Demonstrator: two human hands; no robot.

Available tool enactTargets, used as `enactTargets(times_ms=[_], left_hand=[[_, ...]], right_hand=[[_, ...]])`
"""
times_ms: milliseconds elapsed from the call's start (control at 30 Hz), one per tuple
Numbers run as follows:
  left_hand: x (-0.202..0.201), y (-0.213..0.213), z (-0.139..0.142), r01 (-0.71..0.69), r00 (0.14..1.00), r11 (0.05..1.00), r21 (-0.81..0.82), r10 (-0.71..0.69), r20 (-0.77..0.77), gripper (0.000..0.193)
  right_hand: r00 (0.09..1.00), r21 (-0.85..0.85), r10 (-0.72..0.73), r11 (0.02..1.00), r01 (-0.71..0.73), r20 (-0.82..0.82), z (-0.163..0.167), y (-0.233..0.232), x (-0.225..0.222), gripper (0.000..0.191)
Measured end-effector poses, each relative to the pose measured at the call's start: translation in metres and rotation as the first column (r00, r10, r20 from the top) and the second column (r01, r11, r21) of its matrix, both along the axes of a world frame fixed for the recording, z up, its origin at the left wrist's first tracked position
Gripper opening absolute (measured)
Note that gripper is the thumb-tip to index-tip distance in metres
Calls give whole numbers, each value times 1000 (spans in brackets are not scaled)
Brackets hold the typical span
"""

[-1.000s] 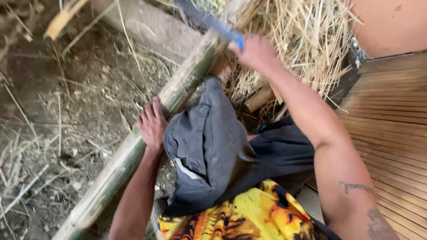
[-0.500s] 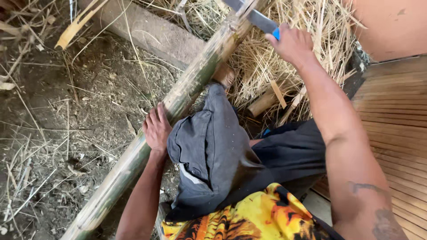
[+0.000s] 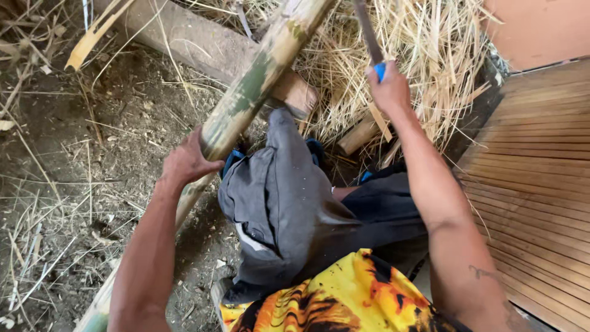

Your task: The person walks through an outdoor yard, picks up a bamboo pole, and uses a machete to shave its surface. The person repeatedly strikes the bamboo pole against a wooden block while scraping it with the machete.

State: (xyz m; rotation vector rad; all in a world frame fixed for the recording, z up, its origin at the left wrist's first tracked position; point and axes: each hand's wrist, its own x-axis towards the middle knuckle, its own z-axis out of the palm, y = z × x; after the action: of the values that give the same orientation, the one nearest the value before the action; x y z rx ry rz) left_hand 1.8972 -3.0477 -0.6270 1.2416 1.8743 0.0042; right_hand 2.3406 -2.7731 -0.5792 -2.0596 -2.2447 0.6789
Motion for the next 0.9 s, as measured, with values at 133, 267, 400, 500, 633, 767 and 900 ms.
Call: enactTargets(times_ms=[133, 267, 400, 500, 633, 767, 900], left_hand=[[-6, -9, 19, -20, 993, 1000, -19, 18, -116, 126], [-4, -16, 18, 4, 933, 996, 90, 29, -359, 120], [-5, -20, 0, 30, 945, 998, 63, -8, -328, 118], [-7, -24, -17, -60, 990, 989, 134, 76, -117, 119], [-18, -19, -36, -149, 982, 989, 13, 146, 117, 132], [-27, -6, -43, -127, 968, 991, -38, 132, 212, 131], [-27, -4, -40, -154, 955, 980, -125, 180, 234, 136]], right_hand=[[897, 69, 337, 927, -370, 286, 11, 6, -17, 36], [999, 81, 0, 997, 3, -45, 19, 45, -35, 28], [988, 161, 42, 987, -18, -149, 9, 53, -48, 29], [982, 151, 185, 970, -189, 39, -1, 35, -66, 37], [979, -78, 193, 979, -187, 72, -13, 4, -115, 60], [815, -38, 558, 828, -559, 155, -20, -36, -162, 69], [480, -47, 841, 505, -862, 250, -22, -52, -170, 47]])
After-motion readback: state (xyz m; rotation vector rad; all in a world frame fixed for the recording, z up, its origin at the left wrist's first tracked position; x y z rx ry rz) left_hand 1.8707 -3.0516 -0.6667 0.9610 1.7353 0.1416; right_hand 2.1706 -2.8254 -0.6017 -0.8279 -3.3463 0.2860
